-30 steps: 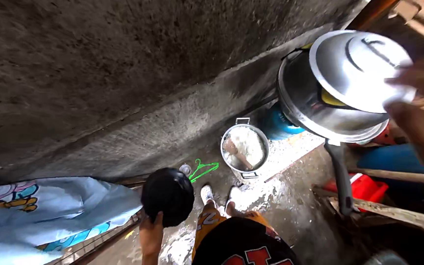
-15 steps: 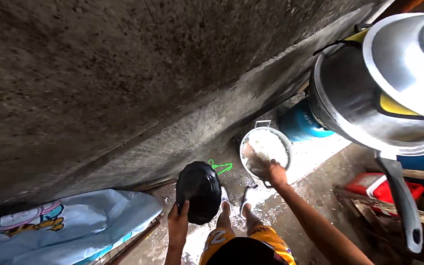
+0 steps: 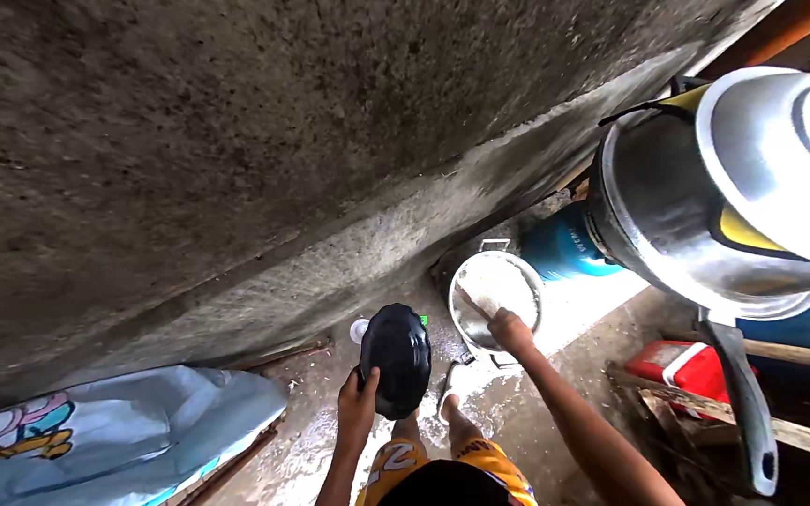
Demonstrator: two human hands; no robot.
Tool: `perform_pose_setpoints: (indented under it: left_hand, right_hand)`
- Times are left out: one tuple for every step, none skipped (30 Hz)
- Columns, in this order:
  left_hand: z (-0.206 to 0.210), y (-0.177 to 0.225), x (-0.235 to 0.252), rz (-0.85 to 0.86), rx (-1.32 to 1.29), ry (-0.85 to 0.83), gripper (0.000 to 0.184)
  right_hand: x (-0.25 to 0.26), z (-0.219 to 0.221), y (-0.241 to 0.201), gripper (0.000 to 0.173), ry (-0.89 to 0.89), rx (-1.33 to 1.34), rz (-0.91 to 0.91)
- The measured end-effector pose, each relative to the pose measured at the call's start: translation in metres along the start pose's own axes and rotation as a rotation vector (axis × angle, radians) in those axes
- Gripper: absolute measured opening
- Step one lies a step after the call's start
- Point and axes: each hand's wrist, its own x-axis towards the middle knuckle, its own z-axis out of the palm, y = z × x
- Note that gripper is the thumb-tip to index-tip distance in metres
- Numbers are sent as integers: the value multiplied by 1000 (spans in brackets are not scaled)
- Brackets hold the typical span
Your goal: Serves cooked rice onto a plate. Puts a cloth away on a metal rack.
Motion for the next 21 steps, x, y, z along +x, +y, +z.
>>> perform_pose_setpoints:
  left_hand:
    - [3, 0, 2, 15, 14, -5, 29]
    - [6, 1, 4, 24, 35, -10, 30]
    - [9, 1, 7, 28, 61, -17, 32]
    - [12, 1, 9, 30, 87, -25, 34]
    - [15, 3, 11, 31, 112, -36, 37]
    - [18, 6, 13, 35, 136, -53, 40]
    - [20, 10, 14, 40, 159, -80, 44]
    - [23, 15, 15, 42, 183, -103, 46]
    - [27, 21, 16, 37, 204, -114, 47]
    - [30, 26, 17, 25, 220, -118, 46]
    - [34, 31, 19, 15, 229, -119, 45]
    - [36, 33, 20, 11, 231, -124, 44]
    - [38, 36, 22, 13, 231, -127, 43]
    - [40, 36, 24, 24, 228, -129, 42]
    - [42, 35, 26, 38, 224, -129, 42]
    - [44, 34, 28, 55, 223, -125, 42]
    - [47, 35, 30, 68, 220, -119, 41]
    - [50, 37, 32, 76, 215, -113, 41]
    - [52, 39, 34, 80, 209, -106, 40]
    - [53, 42, 35, 83, 204, -96, 40]
    - [53, 43, 35, 79, 200, -82, 40]
  right_hand:
    - [-5, -12, 4, 38, -8, 28, -15]
    - [-11, -25, 8, 38, -4, 45, -31]
    - [-19, -38, 13, 39, 21, 54, -39]
    - [-26, -51, 15, 40, 53, 52, -41]
    - [-32, -65, 16, 42, 72, 38, -38]
    - [-37, -78, 14, 43, 80, 14, -29]
    - [-39, -89, 10, 42, 81, -14, -17]
    - [-38, -98, 4, 41, 76, -47, -5]
    - [-35, -104, -3, 40, 72, -88, 7]
    - [-31, -109, -12, 40, 64, -138, 19]
    - [-26, -113, -22, 39, 49, -183, 37]
    - [-21, -117, -34, 39, 33, -224, 54]
    - [-18, -122, -45, 39, 13, -263, 63]
    - [-13, -126, -56, 41, -3, -292, 66]
    - [-8, -130, -65, 44, -17, -309, 63]
    - [-2, -132, -71, 48, -30, -319, 64]
    - [6, -133, -76, 49, -41, -327, 69]
    - [14, -134, -82, 49, -53, -329, 77]
    - [23, -133, -87, 47, -66, -335, 84]
    - [30, -130, -90, 46, -73, -336, 84]
    - [37, -125, -92, 44, -81, -333, 83]
